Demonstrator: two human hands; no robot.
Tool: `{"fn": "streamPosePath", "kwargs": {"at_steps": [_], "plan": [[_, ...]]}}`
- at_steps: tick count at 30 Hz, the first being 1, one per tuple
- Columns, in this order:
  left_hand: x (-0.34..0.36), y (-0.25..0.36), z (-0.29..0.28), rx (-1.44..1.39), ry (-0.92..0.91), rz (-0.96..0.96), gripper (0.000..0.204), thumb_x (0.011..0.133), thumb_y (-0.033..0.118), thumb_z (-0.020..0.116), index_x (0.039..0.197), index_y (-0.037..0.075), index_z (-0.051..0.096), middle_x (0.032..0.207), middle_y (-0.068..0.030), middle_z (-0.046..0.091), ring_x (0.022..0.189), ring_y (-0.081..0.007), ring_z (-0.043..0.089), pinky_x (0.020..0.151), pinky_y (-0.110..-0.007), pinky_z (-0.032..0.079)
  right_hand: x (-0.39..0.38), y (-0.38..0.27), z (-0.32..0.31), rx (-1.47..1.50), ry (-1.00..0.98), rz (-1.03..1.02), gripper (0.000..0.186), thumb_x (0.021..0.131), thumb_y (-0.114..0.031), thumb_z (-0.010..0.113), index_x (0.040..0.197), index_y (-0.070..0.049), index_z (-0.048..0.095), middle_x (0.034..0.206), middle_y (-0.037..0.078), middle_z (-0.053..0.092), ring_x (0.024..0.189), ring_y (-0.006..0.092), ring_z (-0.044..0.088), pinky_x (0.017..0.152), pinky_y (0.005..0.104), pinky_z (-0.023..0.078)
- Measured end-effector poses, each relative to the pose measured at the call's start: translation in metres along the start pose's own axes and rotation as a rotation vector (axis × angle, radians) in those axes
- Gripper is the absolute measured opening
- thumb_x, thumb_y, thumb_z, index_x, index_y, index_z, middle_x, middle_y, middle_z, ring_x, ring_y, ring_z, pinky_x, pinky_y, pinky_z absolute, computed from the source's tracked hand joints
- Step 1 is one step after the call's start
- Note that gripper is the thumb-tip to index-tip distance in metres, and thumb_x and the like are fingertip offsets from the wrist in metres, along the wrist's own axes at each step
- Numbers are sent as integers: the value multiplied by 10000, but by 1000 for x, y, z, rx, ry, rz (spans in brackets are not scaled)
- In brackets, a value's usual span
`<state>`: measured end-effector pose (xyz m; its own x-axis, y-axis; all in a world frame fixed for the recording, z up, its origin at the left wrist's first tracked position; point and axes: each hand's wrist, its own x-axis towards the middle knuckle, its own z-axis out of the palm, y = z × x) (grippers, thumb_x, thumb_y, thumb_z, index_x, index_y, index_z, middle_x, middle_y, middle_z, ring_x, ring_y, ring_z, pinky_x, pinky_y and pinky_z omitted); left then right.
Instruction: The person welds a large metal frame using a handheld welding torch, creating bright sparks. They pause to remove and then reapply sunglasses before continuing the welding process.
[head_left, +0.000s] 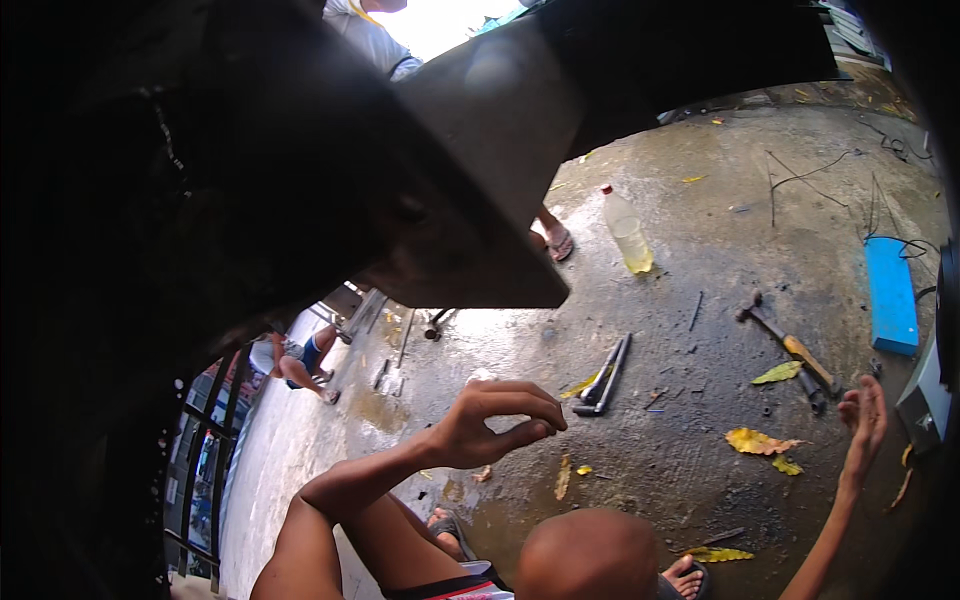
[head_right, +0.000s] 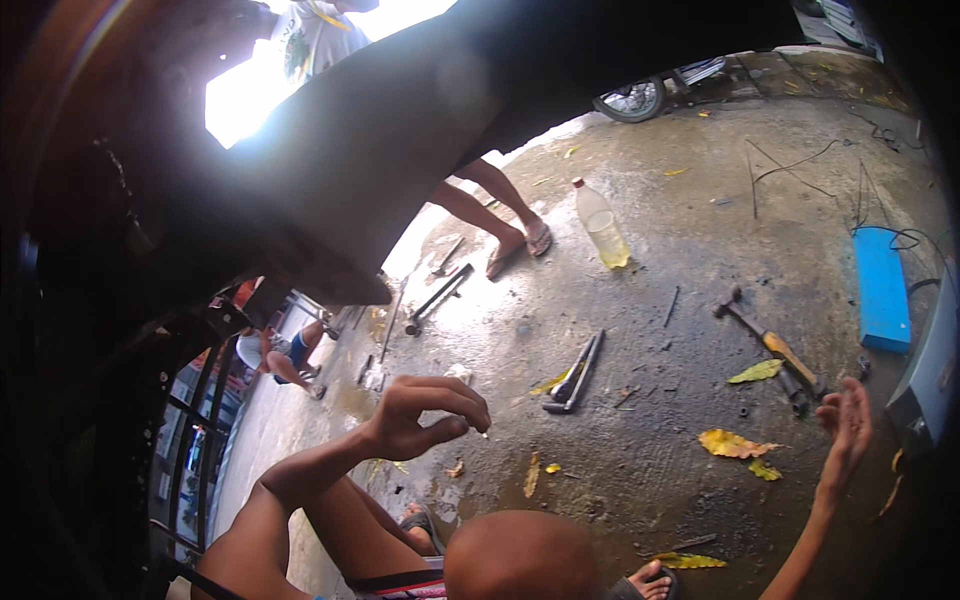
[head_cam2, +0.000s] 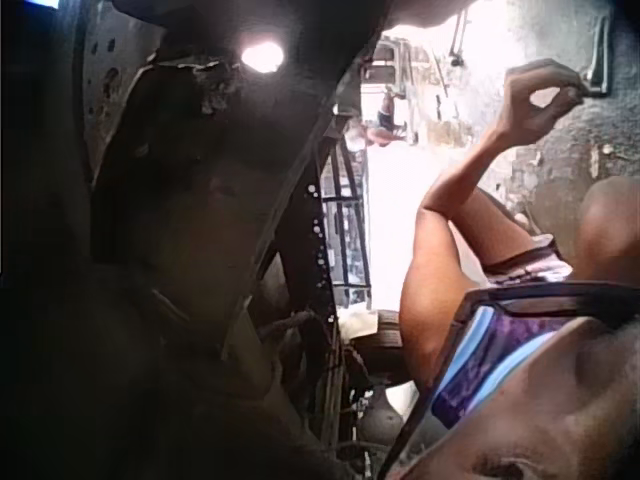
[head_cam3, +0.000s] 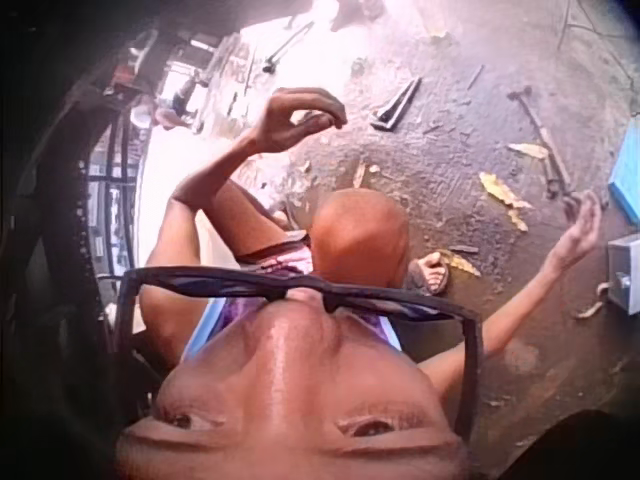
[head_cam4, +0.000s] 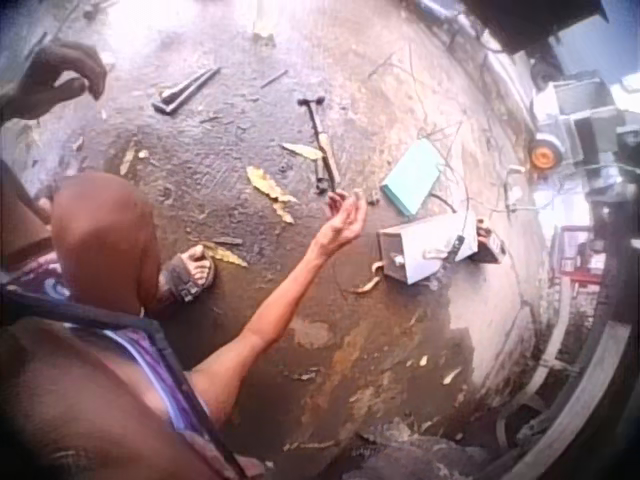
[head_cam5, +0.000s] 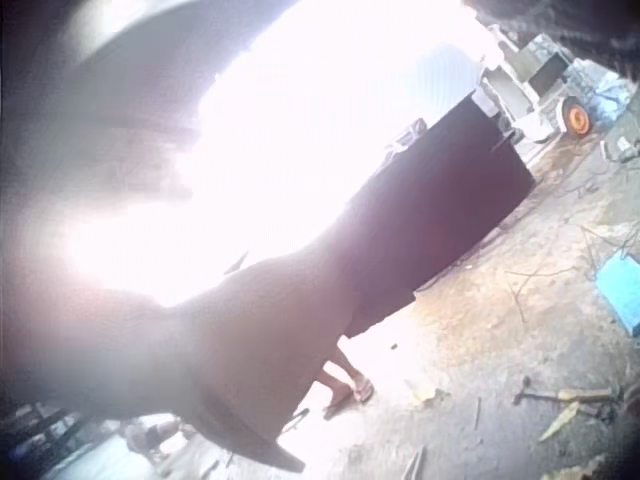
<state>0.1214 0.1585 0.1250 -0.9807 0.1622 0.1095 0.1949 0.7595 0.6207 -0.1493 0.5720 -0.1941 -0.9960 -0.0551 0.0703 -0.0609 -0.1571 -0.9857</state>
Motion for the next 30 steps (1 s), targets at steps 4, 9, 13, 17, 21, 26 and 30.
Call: {"fn": "streamPosePath", "kwargs": {"at_steps": [4,9,13,17,21,26,30], "plan": [[-41,40,-41,12,243,165,291,1052,368,620,1113,89,675,902,-74,666,783,-189,713,706,-393,582,-98,-13,171,31,-474,39,344,1020,-252,656,1238,15,650,952,84,709,819,150,691,733,311,556],[-82,87,-57,-68,267,377,331,1012,415,666,1148,115,629,866,-53,614,758,-174,668,697,-347,558,-141,-79,296,-29,-985,-245,310,904,-124,779,1166,16,688,907,138,753,855,214,760,773,361,589],[-84,88,-76,-199,116,468,284,1009,366,675,1101,98,667,892,-74,638,792,-198,660,737,-355,544,-166,-145,312,137,-738,-552,314,880,-138,801,1149,-8,704,881,122,754,810,214,764,753,353,595],[-120,82,-111,-252,15,443,243,1006,318,684,1054,81,705,919,-96,662,825,-223,652,777,-363,529,-207,-175,326,322,-488,-900,272,894,-277,791,1071,-90,702,824,68,724,691,163,717,650,297,551],[-166,41,-150,-279,-53,469,122,944,268,736,970,149,725,957,-58,668,823,-258,619,760,-394,498,-234,-191,320,377,-522,-1143,295,913,-425,755,1079,-211,640,788,-40,665,594,121,635,581,247,484],[-214,-9,-176,-167,368,484,231,948,164,709,1177,182,692,1156,-13,647,902,-322,672,776,-466,561,-307,-251,375,225,-436,-1194,201,962,-384,618,1156,-419,574,851,-64,486,600,144,505,581,353,415],[-252,-35,-193,-383,527,633,296,938,58,715,1221,145,696,1218,-51,641,889,-275,747,657,-377,679,-327,-301,411,-25,-362,-1391,134,972,-414,583,1106,-407,591,849,-76,474,627,140,521,626,386,432]]}}
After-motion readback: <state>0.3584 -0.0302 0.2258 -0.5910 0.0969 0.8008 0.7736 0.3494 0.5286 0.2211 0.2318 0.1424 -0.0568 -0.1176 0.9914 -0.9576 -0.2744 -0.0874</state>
